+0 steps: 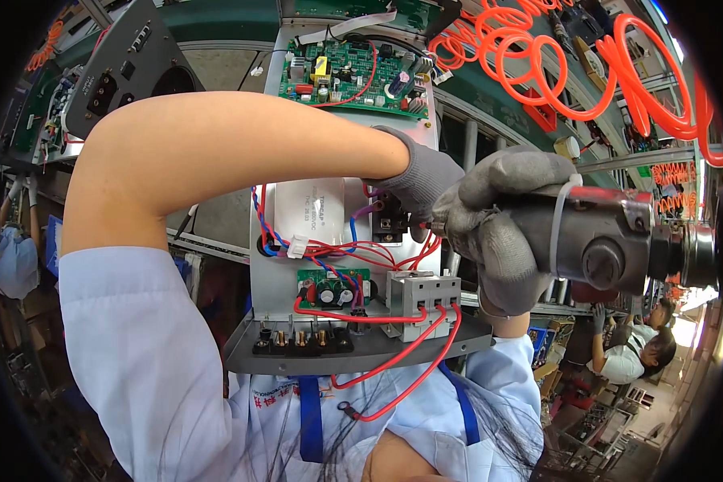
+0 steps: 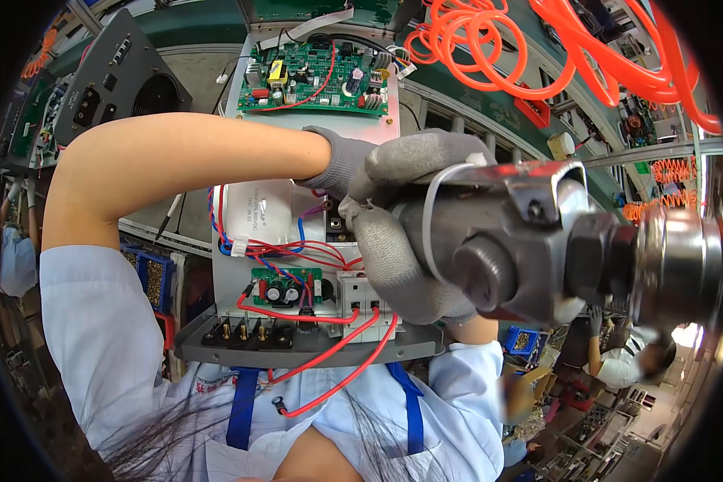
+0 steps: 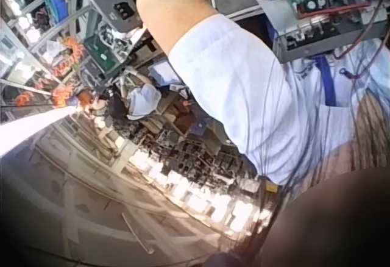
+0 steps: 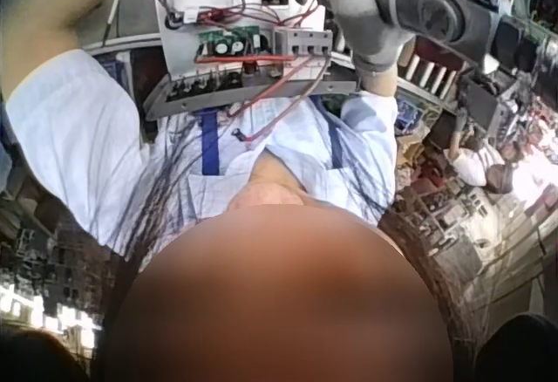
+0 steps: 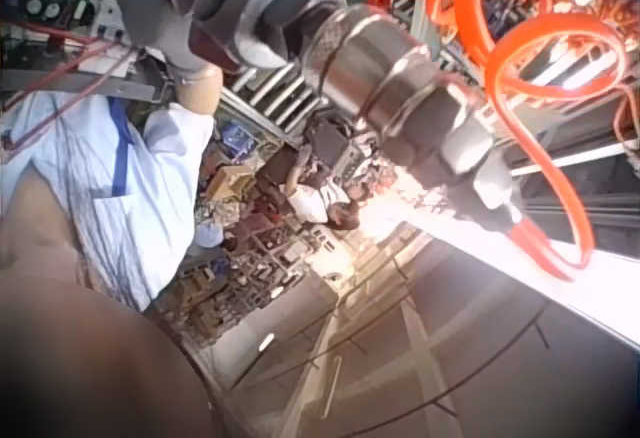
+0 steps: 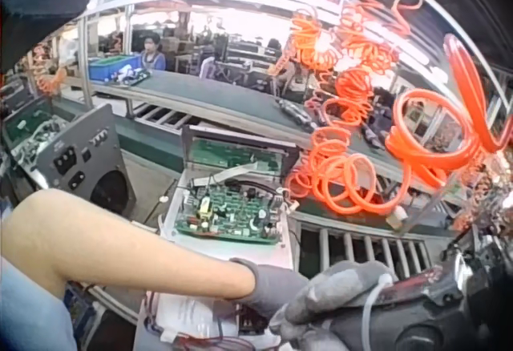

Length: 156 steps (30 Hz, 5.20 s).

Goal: The person assembles an electronic device by connecting red wires to terminals, using a pneumatic screwdriver to secure components, and installing a white cylindrical capacitor. They also route and secure cables inside the chassis and place a red relay module onto a circuit board.

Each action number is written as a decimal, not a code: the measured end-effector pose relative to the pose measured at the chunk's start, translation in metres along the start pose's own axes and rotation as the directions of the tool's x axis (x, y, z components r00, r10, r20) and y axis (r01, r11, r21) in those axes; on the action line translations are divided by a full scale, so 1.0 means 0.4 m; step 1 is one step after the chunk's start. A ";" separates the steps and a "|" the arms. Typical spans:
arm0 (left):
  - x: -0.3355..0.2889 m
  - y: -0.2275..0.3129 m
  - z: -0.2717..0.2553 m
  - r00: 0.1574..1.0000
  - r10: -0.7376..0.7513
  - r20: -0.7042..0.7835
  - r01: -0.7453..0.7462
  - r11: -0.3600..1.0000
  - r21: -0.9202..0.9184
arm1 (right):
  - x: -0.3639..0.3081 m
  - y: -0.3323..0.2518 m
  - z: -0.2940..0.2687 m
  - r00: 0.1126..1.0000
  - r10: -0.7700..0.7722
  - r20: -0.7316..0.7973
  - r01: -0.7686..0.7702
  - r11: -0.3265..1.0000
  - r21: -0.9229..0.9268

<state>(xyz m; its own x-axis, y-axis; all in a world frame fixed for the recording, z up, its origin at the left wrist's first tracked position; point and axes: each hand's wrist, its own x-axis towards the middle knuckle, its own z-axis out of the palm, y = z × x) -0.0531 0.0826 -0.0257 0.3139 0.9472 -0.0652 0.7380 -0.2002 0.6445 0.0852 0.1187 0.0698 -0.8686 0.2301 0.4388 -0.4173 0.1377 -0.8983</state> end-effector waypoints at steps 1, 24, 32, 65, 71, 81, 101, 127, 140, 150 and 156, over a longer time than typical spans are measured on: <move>0.015 -0.003 0.005 1.000 -0.016 -0.007 0.016 0.999 -0.035 | -0.003 0.002 0.007 0.999 -0.001 -0.035 0.001 1.000 0.000; -0.275 0.081 -0.056 0.711 -0.660 -0.244 -0.216 0.125 -0.968 | 0.040 0.038 -0.114 0.766 -0.608 -0.211 0.642 0.704 0.302; -0.261 0.085 -0.055 0.669 -0.700 -0.251 -0.250 0.105 -0.962 | 0.048 0.073 -0.114 0.777 -0.595 -0.205 0.627 0.704 0.334; -0.317 0.124 0.011 0.788 -0.440 -0.432 0.511 0.858 0.057 | 0.031 0.025 -0.043 0.970 -0.212 -0.115 0.239 0.909 0.341; -0.301 0.129 0.013 0.755 -0.513 -0.409 0.607 0.782 0.140 | 0.039 0.027 -0.025 0.951 -0.294 -0.097 0.308 0.871 0.383; -0.293 0.127 0.009 0.766 -0.526 -0.370 0.614 0.768 0.179 | 0.022 0.019 -0.020 0.994 -0.110 -0.011 0.110 0.973 0.204; -0.293 0.117 0.011 0.747 -0.572 -0.339 0.624 0.778 0.064 | 0.101 0.050 0.054 0.999 -0.012 0.048 0.018 0.991 -0.134; -1.433 -0.021 0.770 -0.882 0.130 -0.454 0.346 -0.475 -0.809 | 0.104 0.034 -0.076 0.983 -0.181 0.038 0.151 0.903 0.401; -1.764 0.024 0.975 -0.806 -0.445 -0.391 0.570 -0.762 -0.307 | 0.051 -0.029 0.000 0.883 -0.434 -0.179 0.451 0.891 0.061; -1.807 0.136 0.964 -0.771 -0.450 -0.451 0.619 -0.696 -0.364 | 0.062 -0.013 -0.013 0.888 -0.453 -0.076 0.459 0.884 0.092; -1.699 0.217 0.812 -0.578 -0.488 -0.654 0.811 -0.260 -0.524 | 0.054 0.003 0.005 0.890 -0.450 -0.070 0.455 0.884 0.105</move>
<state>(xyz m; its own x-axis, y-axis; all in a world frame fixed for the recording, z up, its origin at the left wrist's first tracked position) -0.0085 -0.6599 -0.1728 -0.9323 -0.2863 0.2209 -0.2499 0.9516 0.1787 0.0652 0.1219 0.0782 -0.5666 0.2102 0.7967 -0.7924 0.1258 -0.5968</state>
